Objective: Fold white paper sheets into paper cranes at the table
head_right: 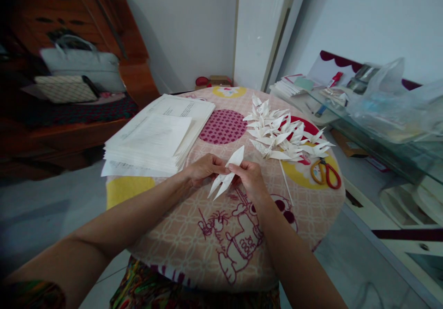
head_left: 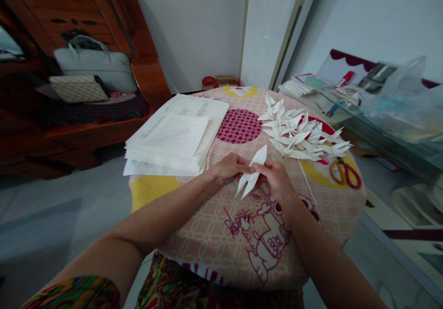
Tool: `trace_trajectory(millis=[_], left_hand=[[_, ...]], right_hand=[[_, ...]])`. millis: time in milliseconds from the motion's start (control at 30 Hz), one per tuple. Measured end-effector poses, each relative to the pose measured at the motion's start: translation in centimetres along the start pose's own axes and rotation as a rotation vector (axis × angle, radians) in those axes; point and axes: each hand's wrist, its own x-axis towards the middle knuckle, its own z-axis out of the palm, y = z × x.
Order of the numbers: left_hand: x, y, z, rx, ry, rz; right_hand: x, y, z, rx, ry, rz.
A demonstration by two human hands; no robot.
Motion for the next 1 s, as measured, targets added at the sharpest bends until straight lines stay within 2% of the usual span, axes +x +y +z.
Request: trace_trajectory(millis=[233,467,633,833,1000], left_hand=[[-0.1,-0.1,0.3,0.018,-0.044,-0.031],[-0.4,0.3,0.6,0.034,-0.047,-0.004],[-0.4,0.1,0.9,0.06,0.0,0.078],[-0.2,0.5,0.2,0.096,0.121,0.155],[-0.3,1.5,-1.2,-0.05,0.171,0.234]], right_hand=[[0.2,0.1,0.1,0.001,0.169,-0.052],[0.5,0.5,-0.2,0.052,0.221,-0.12],[0.5,0.5,0.0,0.063,0.279,-0.205],[0.7,0.0,-0.2,0.172,0.214,-0.236],[0.6,-0.2,-0.2,0.209,0.155,-0.211]])
